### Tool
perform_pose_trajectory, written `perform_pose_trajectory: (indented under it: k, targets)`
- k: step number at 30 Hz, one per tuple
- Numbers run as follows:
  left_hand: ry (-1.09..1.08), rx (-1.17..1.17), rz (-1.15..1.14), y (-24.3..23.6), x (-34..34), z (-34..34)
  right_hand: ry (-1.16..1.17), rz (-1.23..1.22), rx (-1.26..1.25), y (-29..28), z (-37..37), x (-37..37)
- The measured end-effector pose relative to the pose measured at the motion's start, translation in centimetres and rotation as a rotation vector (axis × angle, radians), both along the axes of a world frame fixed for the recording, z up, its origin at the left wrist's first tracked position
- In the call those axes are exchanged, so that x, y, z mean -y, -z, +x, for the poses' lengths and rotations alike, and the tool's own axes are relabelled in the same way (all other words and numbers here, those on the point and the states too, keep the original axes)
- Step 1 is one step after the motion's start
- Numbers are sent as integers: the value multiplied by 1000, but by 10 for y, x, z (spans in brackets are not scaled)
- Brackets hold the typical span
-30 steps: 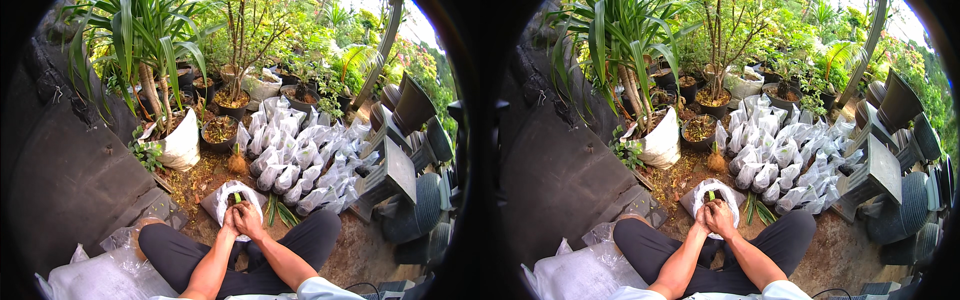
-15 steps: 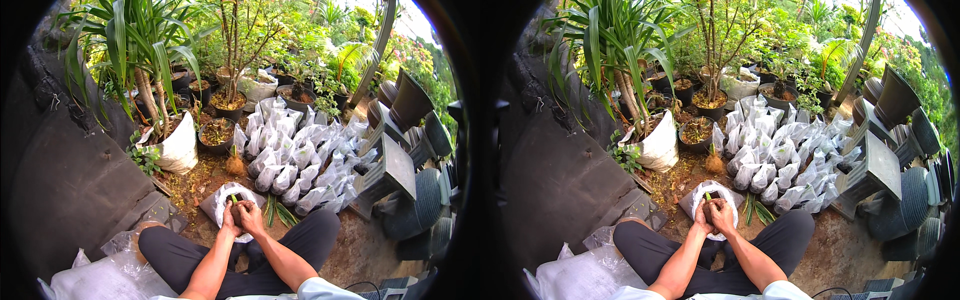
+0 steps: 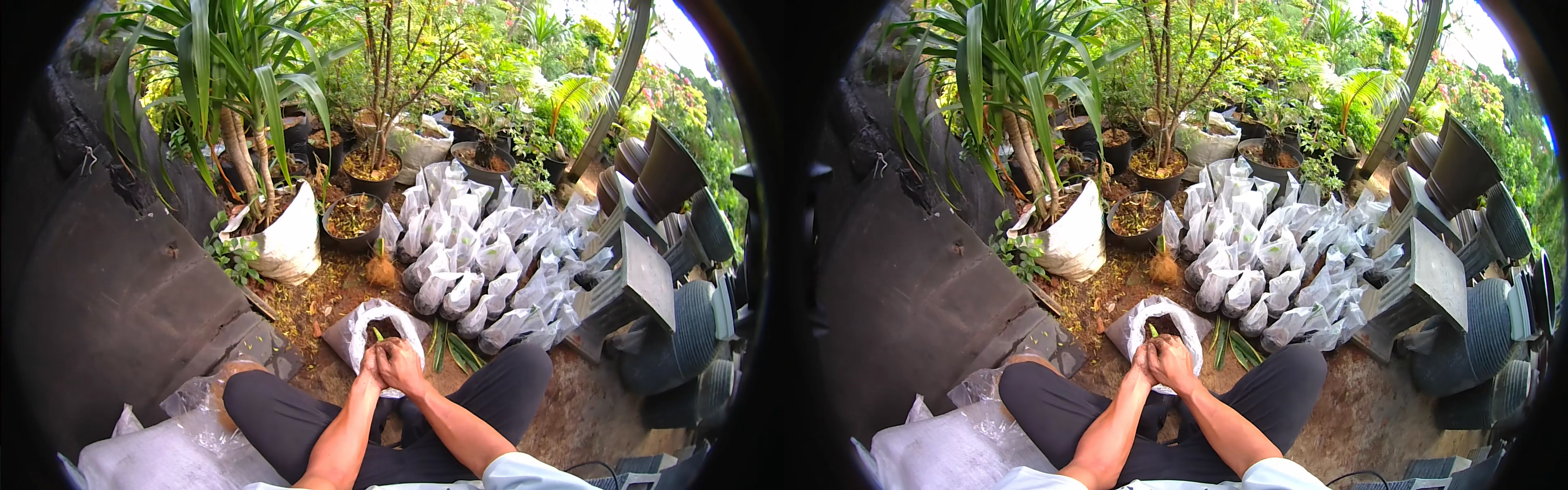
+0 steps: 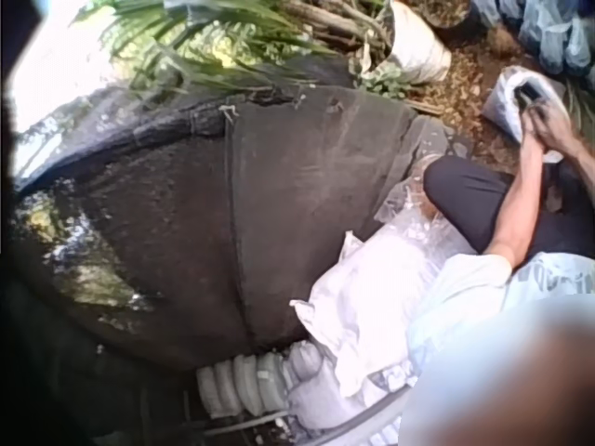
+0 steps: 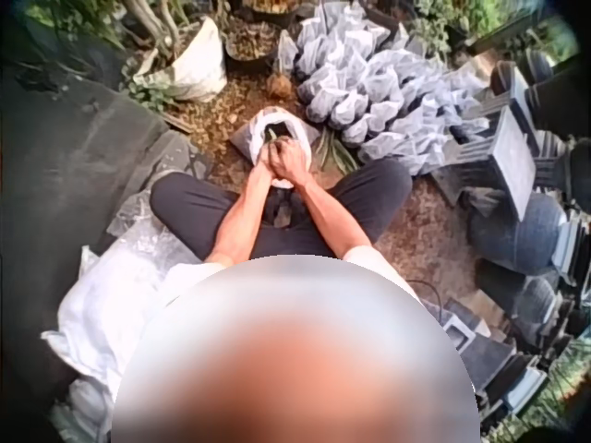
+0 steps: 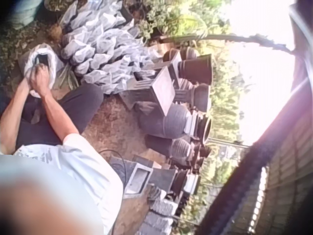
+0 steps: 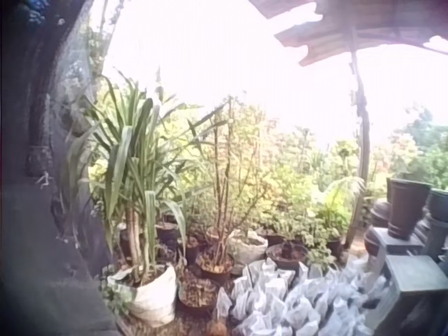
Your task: The person sits on the ground and packs soil around a small plant inside a white plastic bag. They repeatedly add soil and press it down by hand to secure the plant.
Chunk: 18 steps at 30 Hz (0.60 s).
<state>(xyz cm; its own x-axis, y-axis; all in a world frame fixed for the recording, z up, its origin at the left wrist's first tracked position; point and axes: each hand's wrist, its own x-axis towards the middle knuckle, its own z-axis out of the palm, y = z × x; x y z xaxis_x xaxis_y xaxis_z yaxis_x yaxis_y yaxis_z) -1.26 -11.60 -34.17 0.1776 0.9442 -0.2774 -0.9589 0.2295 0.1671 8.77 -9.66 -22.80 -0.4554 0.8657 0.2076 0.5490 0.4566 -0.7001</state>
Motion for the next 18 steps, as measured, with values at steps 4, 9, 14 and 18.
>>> perform_pose_trajectory:
  k: [4,9,14,18]
  targets:
    - [0,-49,-14,6,0,0,4,41,-112,1,3,5]
    - [-12,-120,-242,-16,-2,4,-1,-105,-24,8,4,-3]
    - [48,-71,-145,-48,-5,4,166,-244,-251,5,2,-12]
    - [36,-76,-217,-48,0,4,129,-262,-160,1,1,-3]
